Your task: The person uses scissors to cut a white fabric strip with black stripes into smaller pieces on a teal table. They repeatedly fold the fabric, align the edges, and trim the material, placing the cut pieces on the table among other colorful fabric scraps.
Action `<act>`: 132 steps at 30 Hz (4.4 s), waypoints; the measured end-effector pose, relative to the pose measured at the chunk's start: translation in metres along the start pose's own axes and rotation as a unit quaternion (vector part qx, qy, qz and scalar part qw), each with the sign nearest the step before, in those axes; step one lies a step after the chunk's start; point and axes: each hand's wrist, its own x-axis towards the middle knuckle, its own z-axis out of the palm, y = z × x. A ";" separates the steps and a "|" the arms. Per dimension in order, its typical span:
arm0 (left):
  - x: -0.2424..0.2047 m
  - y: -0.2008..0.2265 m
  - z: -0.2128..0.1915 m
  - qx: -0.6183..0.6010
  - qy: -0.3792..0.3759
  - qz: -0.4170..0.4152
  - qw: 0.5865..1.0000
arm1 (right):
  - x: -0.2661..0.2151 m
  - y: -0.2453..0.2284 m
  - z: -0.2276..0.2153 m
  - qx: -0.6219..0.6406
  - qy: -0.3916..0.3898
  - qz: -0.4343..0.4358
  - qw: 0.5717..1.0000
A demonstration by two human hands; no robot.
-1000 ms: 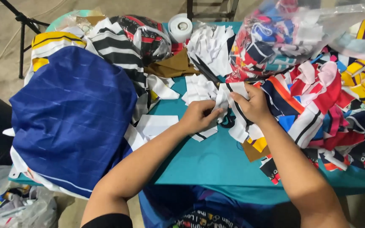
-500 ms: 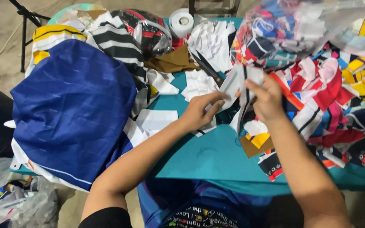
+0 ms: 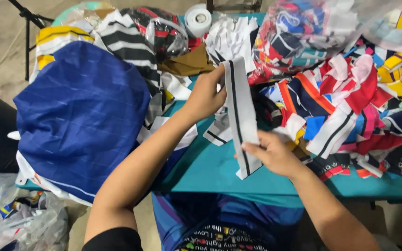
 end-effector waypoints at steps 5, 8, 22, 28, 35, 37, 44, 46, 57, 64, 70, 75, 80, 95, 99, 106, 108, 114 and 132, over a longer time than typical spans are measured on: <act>-0.010 -0.009 0.004 -0.064 -0.090 0.020 0.994 | 0.028 0.030 -0.025 -0.202 0.050 -0.073 0.975; -0.015 0.016 0.001 -0.144 -0.158 0.029 0.976 | 0.044 0.044 -0.030 -0.109 0.066 -0.159 0.979; -0.018 0.009 -0.002 -0.207 -0.001 -0.033 0.978 | 0.024 0.004 0.008 0.144 0.092 -0.003 0.985; -0.026 -0.025 0.003 -0.270 0.040 -0.107 0.956 | 0.049 0.026 -0.015 -0.143 0.071 -0.075 0.984; -0.033 -0.067 0.008 -0.200 0.109 -0.049 0.972 | 0.070 0.004 -0.018 -0.255 0.073 -0.193 0.945; -0.035 -0.060 0.006 -0.179 0.119 -0.041 0.976 | 0.070 -0.008 -0.012 -0.230 0.052 -0.180 0.955; -0.039 -0.055 -0.005 -0.134 0.198 -0.050 0.970 | 0.060 -0.002 -0.009 0.051 -0.014 0.014 0.998; -0.033 -0.054 -0.005 -0.133 0.200 -0.043 0.970 | 0.061 0.009 -0.015 -0.028 -0.009 -0.031 0.999; -0.042 -0.073 0.011 -0.024 0.211 -0.024 0.977 | 0.052 0.007 -0.033 0.114 -0.032 0.077 0.990; -0.045 -0.097 0.016 0.016 0.173 -0.070 0.982 | 0.042 -0.051 -0.061 -0.508 -0.143 0.233 0.817; -0.045 -0.064 0.018 0.071 0.108 0.007 0.992 | 0.046 -0.031 -0.075 -0.405 0.067 -0.271 0.871; -0.040 -0.096 0.007 0.146 0.176 -0.054 0.972 | 0.077 -0.034 -0.079 -0.560 0.049 0.237 0.792; -0.044 -0.067 -0.005 0.215 0.143 -0.126 0.958 | 0.108 0.043 -0.100 -0.385 0.181 -0.221 0.878; -0.032 -0.073 -0.025 0.145 0.285 -0.018 0.947 | 0.124 0.093 -0.108 -0.444 0.162 -0.223 0.853; -0.029 -0.060 -0.021 0.070 0.249 0.091 0.962 | 0.124 0.083 -0.107 -0.419 0.154 -0.218 0.868; -0.049 -0.046 0.033 -0.109 -0.049 0.128 0.985 | 0.123 0.082 -0.108 -0.403 0.146 -0.216 0.877; -0.048 -0.017 0.029 -0.019 -0.155 0.161 0.974 | 0.124 0.084 -0.108 -0.397 0.152 -0.216 0.879; -0.044 -0.041 0.028 0.147 -0.074 0.112 0.980 | 0.124 0.081 -0.107 -0.393 0.147 -0.211 0.883; -0.054 -0.047 0.036 -0.031 -0.137 0.104 0.985 | 0.124 0.087 -0.107 -0.434 0.132 -0.198 0.869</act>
